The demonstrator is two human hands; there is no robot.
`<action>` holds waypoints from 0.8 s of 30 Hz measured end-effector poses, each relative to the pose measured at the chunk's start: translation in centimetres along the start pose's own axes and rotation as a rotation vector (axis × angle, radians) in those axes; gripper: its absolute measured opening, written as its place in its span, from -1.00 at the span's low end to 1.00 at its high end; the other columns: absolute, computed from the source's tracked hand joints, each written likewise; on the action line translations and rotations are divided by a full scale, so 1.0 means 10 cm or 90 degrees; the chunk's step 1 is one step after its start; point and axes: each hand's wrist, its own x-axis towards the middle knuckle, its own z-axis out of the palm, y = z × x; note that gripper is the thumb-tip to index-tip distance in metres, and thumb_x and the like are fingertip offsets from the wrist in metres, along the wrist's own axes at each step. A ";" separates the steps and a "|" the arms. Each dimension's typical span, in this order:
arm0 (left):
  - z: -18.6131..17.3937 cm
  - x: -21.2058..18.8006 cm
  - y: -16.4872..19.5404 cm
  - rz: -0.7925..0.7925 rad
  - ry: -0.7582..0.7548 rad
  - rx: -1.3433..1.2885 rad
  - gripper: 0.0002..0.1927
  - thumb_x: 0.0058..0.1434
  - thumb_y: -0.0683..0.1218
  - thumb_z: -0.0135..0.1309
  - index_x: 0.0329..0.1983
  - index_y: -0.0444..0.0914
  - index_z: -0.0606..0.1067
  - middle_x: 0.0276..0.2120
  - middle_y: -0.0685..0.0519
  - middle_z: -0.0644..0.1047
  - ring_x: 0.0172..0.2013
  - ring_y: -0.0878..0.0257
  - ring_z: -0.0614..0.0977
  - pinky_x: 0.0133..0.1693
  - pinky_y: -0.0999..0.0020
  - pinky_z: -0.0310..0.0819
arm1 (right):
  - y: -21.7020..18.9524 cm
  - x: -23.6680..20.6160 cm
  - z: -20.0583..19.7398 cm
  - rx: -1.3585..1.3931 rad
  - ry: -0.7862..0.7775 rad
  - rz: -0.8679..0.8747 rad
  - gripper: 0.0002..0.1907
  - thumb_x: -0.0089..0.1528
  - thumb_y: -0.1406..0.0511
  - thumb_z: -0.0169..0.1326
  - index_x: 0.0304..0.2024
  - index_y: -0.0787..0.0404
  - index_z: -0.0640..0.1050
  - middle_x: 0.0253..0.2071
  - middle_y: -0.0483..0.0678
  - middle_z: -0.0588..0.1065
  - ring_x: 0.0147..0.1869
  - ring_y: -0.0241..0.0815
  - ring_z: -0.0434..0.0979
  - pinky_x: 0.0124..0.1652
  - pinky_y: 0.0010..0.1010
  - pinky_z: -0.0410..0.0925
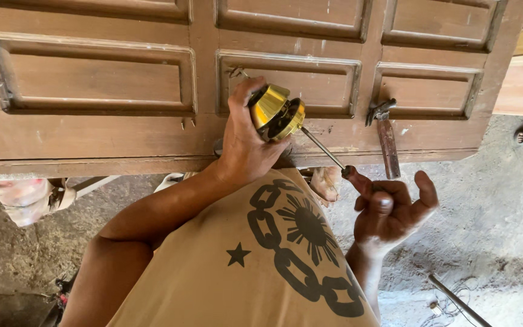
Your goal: The person disassembles a brass door knob lock set on a wooden door panel lying on the workshop floor, using a screwdriver to unscrew and separate the knob, latch, and rose components. They then wrap the lock parts in a plastic bag, carry them across the workshop, and place the bag into a drawer.
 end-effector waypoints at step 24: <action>0.12 -0.01 -0.13 0.008 0.003 0.020 -0.02 0.21 -0.28 0.42 0.43 -0.21 -0.06 -0.02 -0.12 0.41 -0.03 0.07 0.61 -0.04 0.21 0.59 | 0.14 0.07 -0.12 0.062 -0.007 0.105 -0.24 0.43 0.29 0.03 0.56 0.21 -0.03 -0.40 0.10 0.60 -0.27 -0.22 0.69 -0.46 -0.59 0.38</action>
